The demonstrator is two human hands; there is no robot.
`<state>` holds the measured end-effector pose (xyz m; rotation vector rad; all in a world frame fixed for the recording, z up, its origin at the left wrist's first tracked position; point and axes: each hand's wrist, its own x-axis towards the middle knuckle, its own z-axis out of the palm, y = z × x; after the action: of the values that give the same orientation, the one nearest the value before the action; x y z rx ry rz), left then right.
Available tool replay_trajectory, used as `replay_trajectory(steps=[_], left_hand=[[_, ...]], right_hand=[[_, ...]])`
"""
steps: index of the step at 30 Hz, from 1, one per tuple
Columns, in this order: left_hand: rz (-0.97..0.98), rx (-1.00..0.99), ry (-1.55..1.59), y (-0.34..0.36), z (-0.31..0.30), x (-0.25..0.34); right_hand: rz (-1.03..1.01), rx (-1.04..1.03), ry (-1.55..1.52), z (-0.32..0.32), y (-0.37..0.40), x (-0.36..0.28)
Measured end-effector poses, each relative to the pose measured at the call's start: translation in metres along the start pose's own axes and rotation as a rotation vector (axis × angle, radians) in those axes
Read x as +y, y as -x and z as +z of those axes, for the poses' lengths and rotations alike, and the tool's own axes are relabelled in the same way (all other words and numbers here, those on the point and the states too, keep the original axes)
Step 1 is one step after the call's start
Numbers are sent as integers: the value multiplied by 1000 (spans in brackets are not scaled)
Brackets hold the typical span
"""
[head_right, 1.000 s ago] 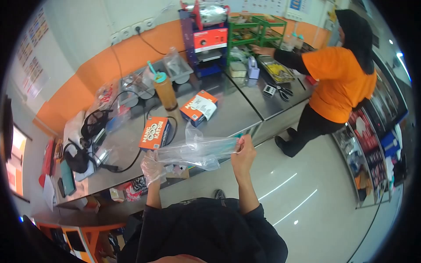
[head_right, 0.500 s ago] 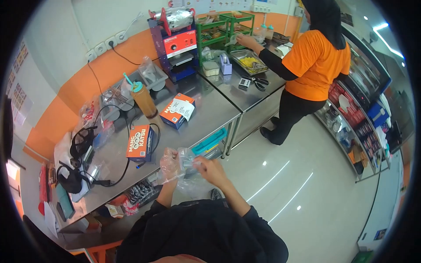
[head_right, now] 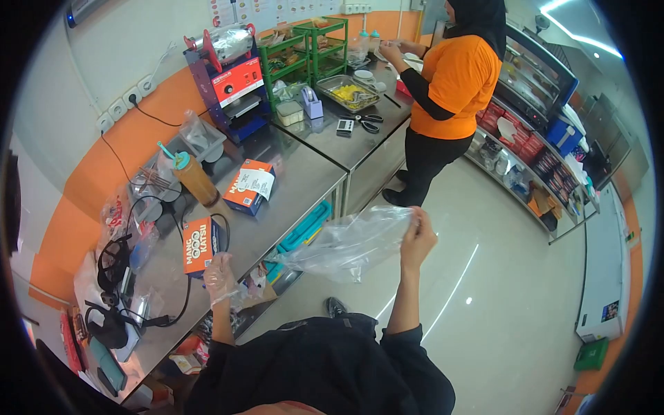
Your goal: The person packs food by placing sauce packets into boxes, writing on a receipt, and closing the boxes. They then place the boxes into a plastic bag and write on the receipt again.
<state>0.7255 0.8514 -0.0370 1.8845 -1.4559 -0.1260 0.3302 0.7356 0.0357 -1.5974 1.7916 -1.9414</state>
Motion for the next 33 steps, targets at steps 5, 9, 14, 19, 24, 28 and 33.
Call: replay_trajectory(steps=[5,9,14,19,24,28,33], left_hand=[[287,-163,277,-32,6,117],[521,-242,419,-54,49,154],[276,-363,472,-82,77,140],[-15,-334,700,-114,65,114],[-702,-624,1291,-135,56,120],[-755,-546,1708,-163,42,161],[396,-60,1409,-164,-47,269]], right_hand=[[-59,-440,-114,25,9,-49],[-152,-545,-155,33,-2,-74],[-422,-628,273,17,-36,-41],[261,-947,672,-1,-49,26],[836,-1122,-130,-8,-53,61],[657,-1015,-301,-13,-104,24],[-379,-117,415,-75,-125,-154]])
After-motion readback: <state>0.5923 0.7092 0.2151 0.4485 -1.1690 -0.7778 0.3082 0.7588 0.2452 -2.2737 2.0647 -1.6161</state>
